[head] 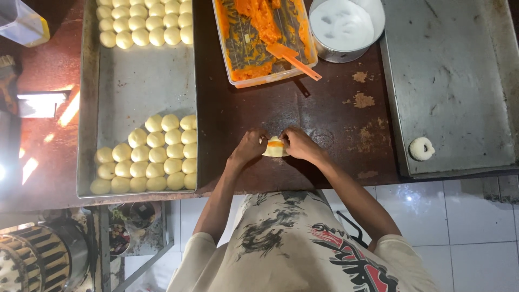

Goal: The person manually shapes dough balls, adds filling, rolls them into shapes, and coats them in sugar.

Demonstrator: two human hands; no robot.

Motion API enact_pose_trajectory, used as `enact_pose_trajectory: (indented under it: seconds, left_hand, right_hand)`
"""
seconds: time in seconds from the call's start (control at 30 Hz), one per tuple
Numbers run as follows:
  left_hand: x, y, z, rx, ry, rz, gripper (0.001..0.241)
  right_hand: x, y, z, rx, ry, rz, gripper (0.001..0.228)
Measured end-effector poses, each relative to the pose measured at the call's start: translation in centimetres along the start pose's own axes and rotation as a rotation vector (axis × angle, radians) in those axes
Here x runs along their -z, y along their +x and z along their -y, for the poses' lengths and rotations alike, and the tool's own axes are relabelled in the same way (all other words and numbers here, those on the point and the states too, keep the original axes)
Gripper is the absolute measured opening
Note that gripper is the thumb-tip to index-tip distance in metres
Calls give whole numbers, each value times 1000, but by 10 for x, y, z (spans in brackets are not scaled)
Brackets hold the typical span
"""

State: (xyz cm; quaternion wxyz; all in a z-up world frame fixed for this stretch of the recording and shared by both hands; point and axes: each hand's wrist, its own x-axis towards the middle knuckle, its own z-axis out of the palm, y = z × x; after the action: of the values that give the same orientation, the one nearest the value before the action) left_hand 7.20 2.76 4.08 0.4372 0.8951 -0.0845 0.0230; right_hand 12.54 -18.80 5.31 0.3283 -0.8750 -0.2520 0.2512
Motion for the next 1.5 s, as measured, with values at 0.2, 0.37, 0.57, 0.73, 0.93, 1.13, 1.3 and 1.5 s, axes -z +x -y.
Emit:
enact_pose_trajectory:
  seconds: [0.2,0.37,0.57,0.73,0.93,1.13,1.3,1.5]
  left_hand:
    - [13,8,-16,293,6,290,25]
    - [7,8,-4,274,-14,271,29]
    - [8,6,1,63,-6,120,16]
    - [20,6,-3,248,-211,176,21]
    - [21,13,-2,270,-228,213,22]
    - [26,19,7,222,-217,271,23]
    - [31,29,6,295,-187,201,17]
    - [20,12,17,9,-120,-39,18]
  right_hand:
    - [7,3,15,-187,-19,98,16]
    - [8,-1,26,-159,-25,45,22]
    - [-1,5,5,-151,12,62,20]
    - [7,7,-15,53,88,22,22]
    - [23,10,-7,-89,145,166,27]
    - [15,24,-21,-111,181,143,22]
    - [21,31,-14,-105,239,-28,16]
    - [8,24,-21,34,200,-115,14]
